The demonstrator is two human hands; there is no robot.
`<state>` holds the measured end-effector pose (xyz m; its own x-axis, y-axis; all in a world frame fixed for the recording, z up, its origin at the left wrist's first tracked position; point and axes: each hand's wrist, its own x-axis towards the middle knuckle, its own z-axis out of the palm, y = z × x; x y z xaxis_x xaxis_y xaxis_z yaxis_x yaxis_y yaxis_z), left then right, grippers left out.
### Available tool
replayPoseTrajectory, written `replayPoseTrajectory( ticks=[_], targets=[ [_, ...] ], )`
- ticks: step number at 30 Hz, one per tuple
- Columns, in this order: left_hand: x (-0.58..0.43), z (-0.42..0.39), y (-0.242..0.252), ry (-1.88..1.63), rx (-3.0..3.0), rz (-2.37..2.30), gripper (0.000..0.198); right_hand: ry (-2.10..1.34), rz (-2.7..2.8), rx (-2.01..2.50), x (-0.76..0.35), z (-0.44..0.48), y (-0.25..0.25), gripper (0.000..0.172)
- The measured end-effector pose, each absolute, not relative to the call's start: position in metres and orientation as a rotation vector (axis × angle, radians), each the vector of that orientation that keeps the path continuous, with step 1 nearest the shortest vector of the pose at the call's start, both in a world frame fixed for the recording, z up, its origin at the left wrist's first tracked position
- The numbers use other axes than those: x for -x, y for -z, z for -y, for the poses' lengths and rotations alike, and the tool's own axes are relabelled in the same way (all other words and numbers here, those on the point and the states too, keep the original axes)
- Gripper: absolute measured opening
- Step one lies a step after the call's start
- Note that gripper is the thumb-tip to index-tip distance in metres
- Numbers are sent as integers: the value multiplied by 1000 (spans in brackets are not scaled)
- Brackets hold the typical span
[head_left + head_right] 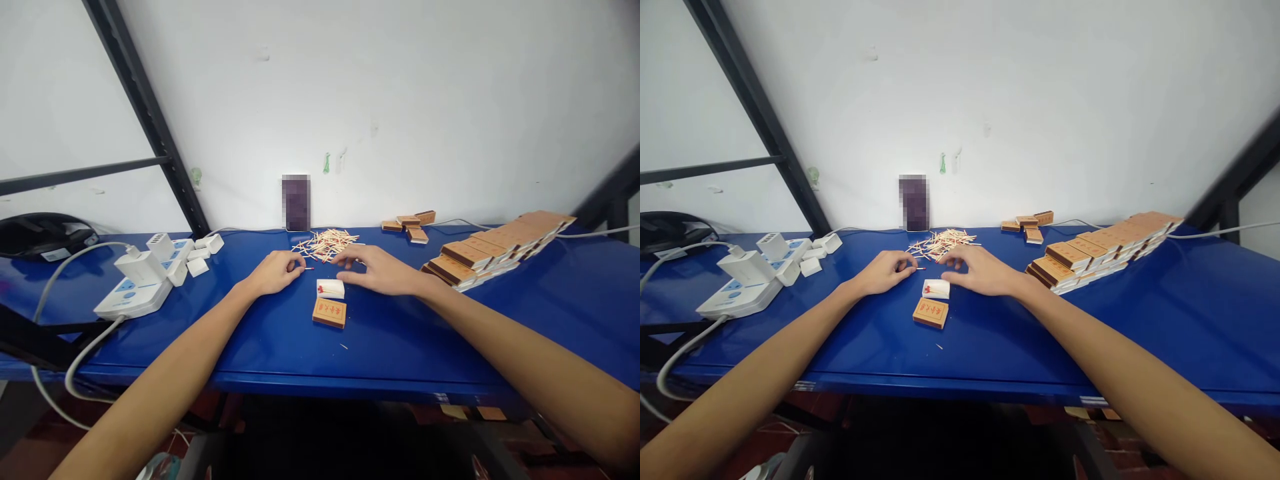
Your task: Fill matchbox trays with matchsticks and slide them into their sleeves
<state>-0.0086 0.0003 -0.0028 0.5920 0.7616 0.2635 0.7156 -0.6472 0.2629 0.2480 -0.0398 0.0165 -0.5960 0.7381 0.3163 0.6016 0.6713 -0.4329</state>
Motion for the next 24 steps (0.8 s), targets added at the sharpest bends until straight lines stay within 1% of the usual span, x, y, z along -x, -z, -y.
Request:
replayPoseTrajectory(
  ticks=[2, 4, 8, 11, 17, 24],
  targets=[
    [5, 0, 5, -583, -2671, -1223, 18, -216, 2361, 1128, -251, 32, -13, 21],
    [1, 1, 6, -626, -2668, -1193, 17, -39, 2348, 1215, -252, 24, -7, 21],
    [-5, 5, 5, -598, -2721, -1206, 17, 242, 2454, 1330, -246, 8, 3, 38],
    [-7, 8, 2, -562, -2753, -1274, 18, 392, 2564, 1339, -238, 1, 4, 43],
    [-6, 8, 1, -534, -2749, -1324, 20, 530, 2657, 1285, -228, -6, -1, 41],
    [-6, 5, 1, -599, -2835, -1255, 21, 595, 2717, 1170, -224, -11, -2, 31]
  ],
)
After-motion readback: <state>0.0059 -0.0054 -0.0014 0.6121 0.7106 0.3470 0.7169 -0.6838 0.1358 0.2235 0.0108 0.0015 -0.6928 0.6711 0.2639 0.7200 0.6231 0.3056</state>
